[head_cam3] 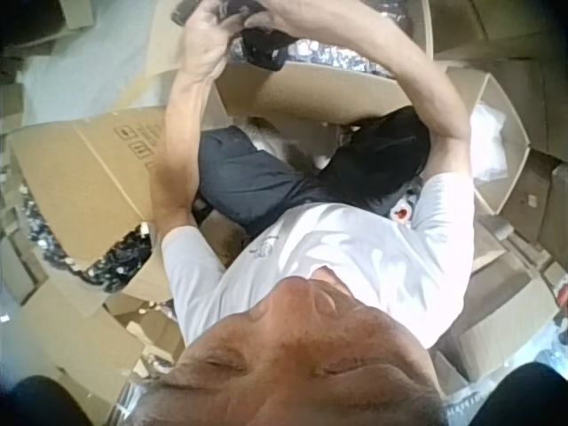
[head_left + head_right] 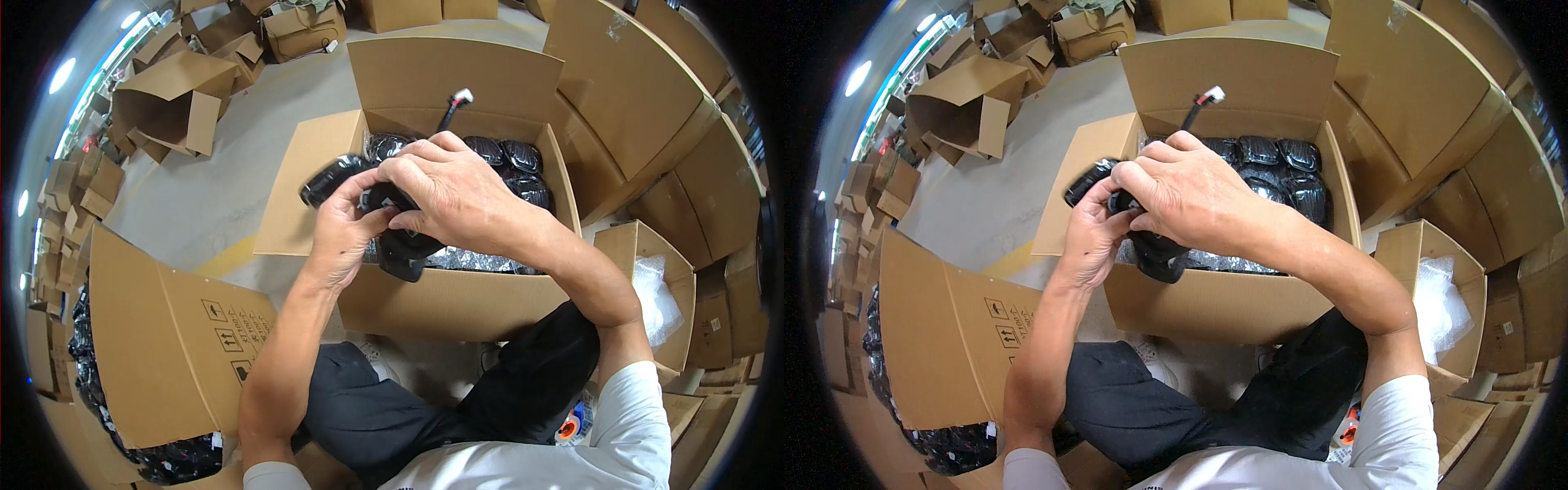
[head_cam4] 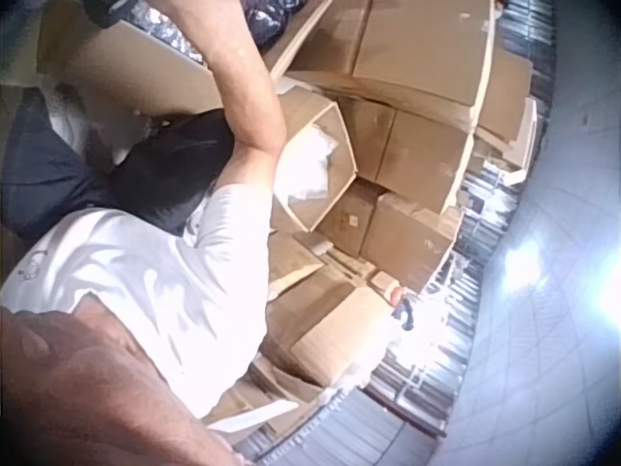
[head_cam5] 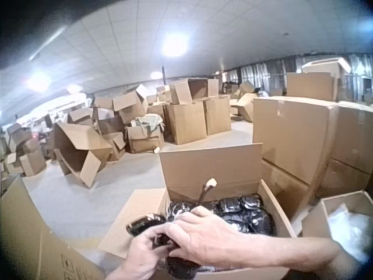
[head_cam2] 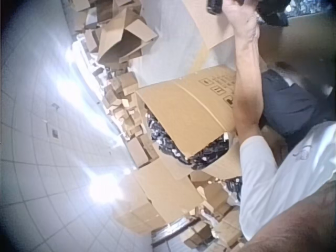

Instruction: The person packs multiple electronic components into a cardboard box with bubble wrap, then labels the box with a marker.

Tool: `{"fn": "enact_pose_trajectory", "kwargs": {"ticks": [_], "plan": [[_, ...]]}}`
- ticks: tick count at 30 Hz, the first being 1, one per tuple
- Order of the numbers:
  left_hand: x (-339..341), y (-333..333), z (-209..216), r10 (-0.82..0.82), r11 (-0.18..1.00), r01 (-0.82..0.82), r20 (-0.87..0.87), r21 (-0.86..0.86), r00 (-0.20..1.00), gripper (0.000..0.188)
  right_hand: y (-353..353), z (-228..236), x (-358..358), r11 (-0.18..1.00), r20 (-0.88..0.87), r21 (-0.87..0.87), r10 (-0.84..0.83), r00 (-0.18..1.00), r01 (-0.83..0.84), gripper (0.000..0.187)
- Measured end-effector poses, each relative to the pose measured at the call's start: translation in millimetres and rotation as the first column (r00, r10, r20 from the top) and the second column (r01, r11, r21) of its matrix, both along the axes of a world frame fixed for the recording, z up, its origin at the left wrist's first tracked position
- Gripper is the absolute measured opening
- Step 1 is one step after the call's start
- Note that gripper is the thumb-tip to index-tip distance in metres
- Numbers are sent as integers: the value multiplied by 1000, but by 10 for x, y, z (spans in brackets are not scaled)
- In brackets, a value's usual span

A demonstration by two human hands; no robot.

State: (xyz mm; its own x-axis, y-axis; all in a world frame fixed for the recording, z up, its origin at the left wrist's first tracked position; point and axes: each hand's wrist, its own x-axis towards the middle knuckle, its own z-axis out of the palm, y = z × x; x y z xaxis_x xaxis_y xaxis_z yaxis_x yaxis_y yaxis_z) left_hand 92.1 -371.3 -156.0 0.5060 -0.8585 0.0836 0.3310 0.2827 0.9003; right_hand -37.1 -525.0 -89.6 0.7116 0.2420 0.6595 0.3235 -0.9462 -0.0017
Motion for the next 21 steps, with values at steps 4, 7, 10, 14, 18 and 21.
{"fn": "enact_pose_trajectory", "kwargs": {"ticks": [4, 7, 10, 14, 18, 21], "plan": [[42, 28, 29, 81, 996, -82, 18, 41, 997, 45, -195, 21, -12, 958, 183, 288, -56, 982, 1, 38], [192, 162, 264, 270, 947, -284, -106, -149, 957, 45, -552, 72, 30, 753, 349, 654, -217, 912, -71, 31], [380, 487, 437, 464, 844, -479, -119, -239, 878, 45, -783, -137, 140, 706, 134, 698, -299, 945, 124, 32], [255, 656, 509, 676, 701, -667, -61, -254, 734, 44, -703, -1028, 486, 917, -466, 338, -33, 884, 212, 53], [151, 751, 482, 733, 670, -721, 3, -178, 680, 43, -458, -1537, 738, 996, -722, -42, -81, 687, 74, 93], [173, 887, 356, 737, 668, -731, -13, -141, 676, 41, -263, -1934, 814, 960, -729, 72, -134, 671, 270, 101]]}}
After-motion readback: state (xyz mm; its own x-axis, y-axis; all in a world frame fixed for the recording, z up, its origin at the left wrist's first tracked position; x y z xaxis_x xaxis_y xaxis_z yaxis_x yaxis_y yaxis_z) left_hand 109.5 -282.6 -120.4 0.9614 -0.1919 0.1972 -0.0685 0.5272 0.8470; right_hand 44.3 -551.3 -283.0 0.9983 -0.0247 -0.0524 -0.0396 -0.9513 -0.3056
